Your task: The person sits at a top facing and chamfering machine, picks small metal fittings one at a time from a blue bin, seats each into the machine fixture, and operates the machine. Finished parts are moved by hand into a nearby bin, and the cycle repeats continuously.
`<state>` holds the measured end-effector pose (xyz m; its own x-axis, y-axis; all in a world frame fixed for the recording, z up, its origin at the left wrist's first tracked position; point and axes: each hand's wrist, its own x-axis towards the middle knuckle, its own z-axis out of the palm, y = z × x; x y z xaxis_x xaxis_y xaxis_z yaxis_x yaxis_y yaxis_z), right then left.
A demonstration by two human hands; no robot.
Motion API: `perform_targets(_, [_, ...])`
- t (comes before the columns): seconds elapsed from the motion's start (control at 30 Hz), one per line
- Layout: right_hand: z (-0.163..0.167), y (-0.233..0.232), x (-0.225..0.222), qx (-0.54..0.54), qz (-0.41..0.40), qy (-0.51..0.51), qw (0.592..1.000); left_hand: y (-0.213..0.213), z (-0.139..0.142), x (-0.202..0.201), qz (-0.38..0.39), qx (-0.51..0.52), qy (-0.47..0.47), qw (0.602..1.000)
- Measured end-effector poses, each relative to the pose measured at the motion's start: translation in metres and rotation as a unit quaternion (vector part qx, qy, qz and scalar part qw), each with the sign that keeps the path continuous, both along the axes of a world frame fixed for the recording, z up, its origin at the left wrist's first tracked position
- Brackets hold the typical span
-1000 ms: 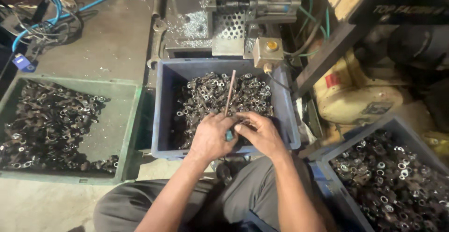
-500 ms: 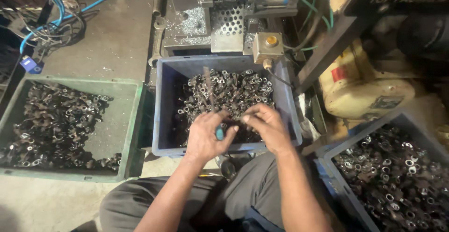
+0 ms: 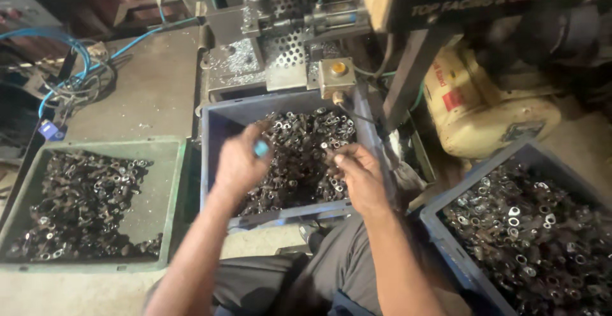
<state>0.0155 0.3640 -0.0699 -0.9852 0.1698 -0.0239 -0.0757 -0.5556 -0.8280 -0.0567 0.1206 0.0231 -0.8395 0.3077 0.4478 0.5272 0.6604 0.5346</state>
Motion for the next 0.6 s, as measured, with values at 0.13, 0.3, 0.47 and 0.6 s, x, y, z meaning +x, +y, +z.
perform_targets(0.13, [0.004,-0.001,0.001,0.049,0.015,-0.004,0.999,-0.004,0.052,-0.052,0.079,-0.148,0.079,0.983])
perform_targets(0.3, [0.011,-0.002,0.001,0.084,0.035,-0.009,0.996,0.006,0.114,-0.099,0.097,-0.248,0.186,0.946])
perform_targets(0.47, [0.01,-0.004,0.001,0.084,0.062,0.01,0.994,0.027,0.135,-0.129,0.115,-0.348,0.146,0.919])
perform_targets(0.6, [0.006,-0.004,0.001,0.082,0.074,0.006,0.994,0.038,0.132,-0.137,0.097,-0.351,0.21,0.907])
